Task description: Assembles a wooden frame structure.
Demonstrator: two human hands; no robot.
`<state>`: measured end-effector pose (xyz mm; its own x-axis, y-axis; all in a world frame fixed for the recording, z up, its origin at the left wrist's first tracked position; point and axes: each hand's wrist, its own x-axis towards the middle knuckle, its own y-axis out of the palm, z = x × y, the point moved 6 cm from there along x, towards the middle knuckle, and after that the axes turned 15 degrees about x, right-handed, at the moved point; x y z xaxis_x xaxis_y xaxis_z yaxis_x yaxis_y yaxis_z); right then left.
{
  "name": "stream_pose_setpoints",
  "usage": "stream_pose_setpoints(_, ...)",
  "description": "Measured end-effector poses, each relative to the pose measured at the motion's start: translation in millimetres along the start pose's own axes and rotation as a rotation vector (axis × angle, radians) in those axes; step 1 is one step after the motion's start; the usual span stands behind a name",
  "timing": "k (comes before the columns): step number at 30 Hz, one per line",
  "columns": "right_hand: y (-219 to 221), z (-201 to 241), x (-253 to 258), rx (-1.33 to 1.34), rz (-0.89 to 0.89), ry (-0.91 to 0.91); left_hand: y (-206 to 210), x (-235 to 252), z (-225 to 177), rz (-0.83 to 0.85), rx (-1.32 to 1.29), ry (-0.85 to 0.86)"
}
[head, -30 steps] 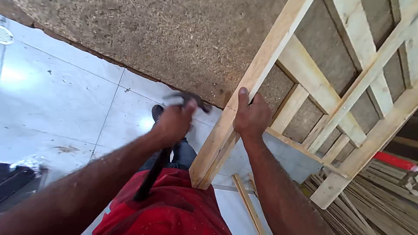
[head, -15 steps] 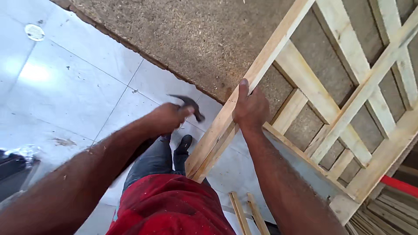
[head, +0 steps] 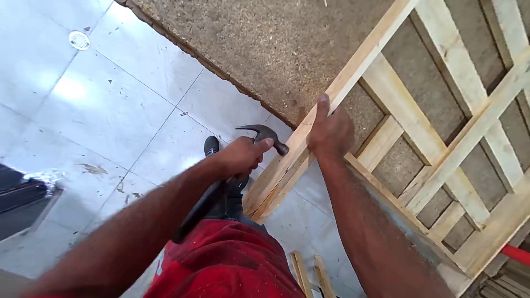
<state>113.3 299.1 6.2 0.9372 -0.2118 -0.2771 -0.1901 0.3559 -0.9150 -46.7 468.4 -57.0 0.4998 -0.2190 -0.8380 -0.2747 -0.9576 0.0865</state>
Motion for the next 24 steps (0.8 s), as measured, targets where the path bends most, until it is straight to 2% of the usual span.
stream_pose_setpoints(2,-0.2,-3.3,-0.8,-0.01,-0.003,-0.001,-15.9,-7.0,2.3,0.046,0.175,0.017)
stream_pose_setpoints(5,0.3,-1.7,1.7,-0.002,-0.018,-0.009,-59.6,-7.0,-3.3,-0.129,0.038,0.051)
stream_pose_setpoints(7,1.1,-2.5,0.6,-0.008,-0.026,-0.009,-62.4,-5.6,-10.4,-0.172,0.01,0.042)
stream_pose_setpoints(11,-0.4,-3.2,0.7,-0.026,-0.027,-0.002,-31.6,-13.6,2.5,0.16,0.561,0.005)
stream_pose_setpoints(13,0.2,-2.7,1.3,-0.025,-0.029,-0.002,-53.9,-17.8,1.0,0.141,0.691,0.011)
stream_pose_setpoints(15,0.7,-2.7,0.5,-0.027,-0.03,-0.003,-74.4,-11.2,-5.3,-0.027,0.475,0.036)
stream_pose_setpoints(17,0.7,-2.5,-1.3,-0.022,-0.016,-0.008,-64.2,-4.7,-10.4,-0.086,0.25,0.044)
stream_pose_setpoints(19,-0.5,-3.1,0.3,-0.014,-0.015,-0.016,-31.3,-7.3,-7.2,0.112,0.368,0.027)
stream_pose_setpoints(21,-0.8,-6.0,0.8,-0.012,-0.019,-0.02,-28.8,-13.9,3.8,0.258,0.639,0.005)
stream_pose_setpoints(22,-1.0,-7.0,-0.2,-0.014,-0.019,-0.015,-39.2,-17.2,9.2,0.258,0.699,-0.02)
stream_pose_setpoints(24,-1.2,-5.5,0.0,-0.011,-0.025,-0.025,-69.9,-18.1,14.4,0.067,0.487,-0.053)
